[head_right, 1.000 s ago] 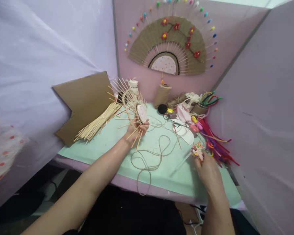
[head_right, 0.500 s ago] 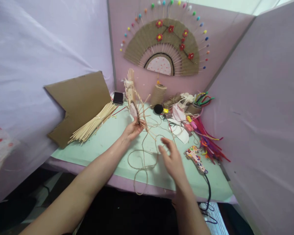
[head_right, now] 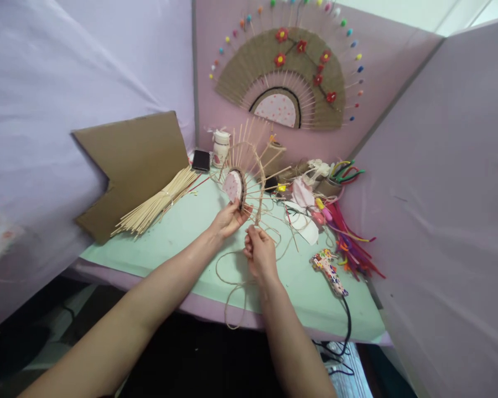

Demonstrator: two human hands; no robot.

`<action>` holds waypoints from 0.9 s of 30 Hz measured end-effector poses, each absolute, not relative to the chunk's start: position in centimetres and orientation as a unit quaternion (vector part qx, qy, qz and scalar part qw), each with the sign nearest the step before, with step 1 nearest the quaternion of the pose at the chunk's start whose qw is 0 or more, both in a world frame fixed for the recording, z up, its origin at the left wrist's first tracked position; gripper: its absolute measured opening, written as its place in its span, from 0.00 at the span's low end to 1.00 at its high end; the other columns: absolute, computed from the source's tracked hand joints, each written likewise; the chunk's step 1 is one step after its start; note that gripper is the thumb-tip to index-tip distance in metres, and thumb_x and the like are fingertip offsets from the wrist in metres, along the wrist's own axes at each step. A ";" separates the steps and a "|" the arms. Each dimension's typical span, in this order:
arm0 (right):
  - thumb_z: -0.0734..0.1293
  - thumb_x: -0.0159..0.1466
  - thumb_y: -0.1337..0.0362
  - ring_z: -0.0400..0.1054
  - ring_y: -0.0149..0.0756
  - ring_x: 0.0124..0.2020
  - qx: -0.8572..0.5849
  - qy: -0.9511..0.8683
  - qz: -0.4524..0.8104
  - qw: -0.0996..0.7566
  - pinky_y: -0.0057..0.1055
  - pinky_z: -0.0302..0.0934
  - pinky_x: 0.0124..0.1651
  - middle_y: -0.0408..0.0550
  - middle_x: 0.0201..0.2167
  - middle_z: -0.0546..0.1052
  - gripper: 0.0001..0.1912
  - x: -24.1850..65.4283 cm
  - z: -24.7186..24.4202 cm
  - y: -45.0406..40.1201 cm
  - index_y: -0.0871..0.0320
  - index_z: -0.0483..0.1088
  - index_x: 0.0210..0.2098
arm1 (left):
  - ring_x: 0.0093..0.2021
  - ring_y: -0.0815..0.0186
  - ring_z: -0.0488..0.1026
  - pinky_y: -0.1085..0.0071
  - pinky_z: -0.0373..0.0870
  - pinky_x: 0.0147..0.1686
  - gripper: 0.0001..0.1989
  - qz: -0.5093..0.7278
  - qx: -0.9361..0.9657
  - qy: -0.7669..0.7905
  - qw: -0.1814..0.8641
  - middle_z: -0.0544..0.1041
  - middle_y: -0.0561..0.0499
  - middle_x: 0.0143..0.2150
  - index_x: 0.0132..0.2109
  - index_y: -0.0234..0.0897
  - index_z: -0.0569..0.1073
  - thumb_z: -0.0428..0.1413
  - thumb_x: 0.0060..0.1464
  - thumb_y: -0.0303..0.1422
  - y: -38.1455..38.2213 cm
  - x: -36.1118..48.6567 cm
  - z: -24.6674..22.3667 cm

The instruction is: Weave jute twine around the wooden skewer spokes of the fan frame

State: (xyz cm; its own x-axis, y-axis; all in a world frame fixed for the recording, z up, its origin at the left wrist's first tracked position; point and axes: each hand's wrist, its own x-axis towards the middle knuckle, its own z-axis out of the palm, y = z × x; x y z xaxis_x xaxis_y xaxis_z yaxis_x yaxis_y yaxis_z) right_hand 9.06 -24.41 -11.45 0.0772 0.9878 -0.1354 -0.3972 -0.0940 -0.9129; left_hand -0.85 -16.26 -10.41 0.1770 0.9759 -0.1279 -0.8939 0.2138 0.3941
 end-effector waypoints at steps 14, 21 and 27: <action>0.78 0.44 0.63 0.54 0.20 0.19 -0.444 -0.340 0.553 0.618 0.17 0.44 0.16 0.37 0.22 0.66 0.17 14.8 -10.0 -25.2 0.58 0.70 0.30 | 0.28 0.72 0.75 0.70 0.75 0.36 0.11 0.624 0.172 0.208 0.734 0.76 0.57 0.33 0.45 0.43 0.61 0.54 0.60 0.25 -16.1 -0.9 -11.0; 0.75 0.47 0.66 0.51 0.22 0.22 -0.433 -0.347 0.607 0.569 0.19 0.44 0.19 0.40 0.23 0.66 0.16 16.0 -9.4 -26.2 0.60 0.77 0.36 | 0.28 0.72 0.75 0.66 0.76 0.37 0.14 0.646 0.182 0.240 0.701 0.75 0.59 0.36 0.44 0.44 0.59 0.57 0.58 0.27 -16.1 -0.9 -10.7; 0.74 0.48 0.63 0.49 0.23 0.21 -0.478 -0.367 0.558 0.571 0.22 0.42 0.19 0.38 0.19 0.64 0.15 16.0 -10.3 -26.5 0.59 0.78 0.36 | 0.28 0.75 0.73 0.62 0.76 0.40 0.17 0.671 0.188 0.257 0.670 0.73 0.60 0.37 0.44 0.46 0.56 0.58 0.57 0.28 -16.0 -0.7 -10.6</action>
State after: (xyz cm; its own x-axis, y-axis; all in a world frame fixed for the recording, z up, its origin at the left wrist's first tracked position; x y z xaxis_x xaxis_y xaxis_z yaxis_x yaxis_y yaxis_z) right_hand 16.01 -26.47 -10.31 0.1075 0.9877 -0.1138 -0.2859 -0.0789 -0.9550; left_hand -0.72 -15.99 -10.60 -0.0324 0.9953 -0.0917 -0.8014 0.0290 0.5974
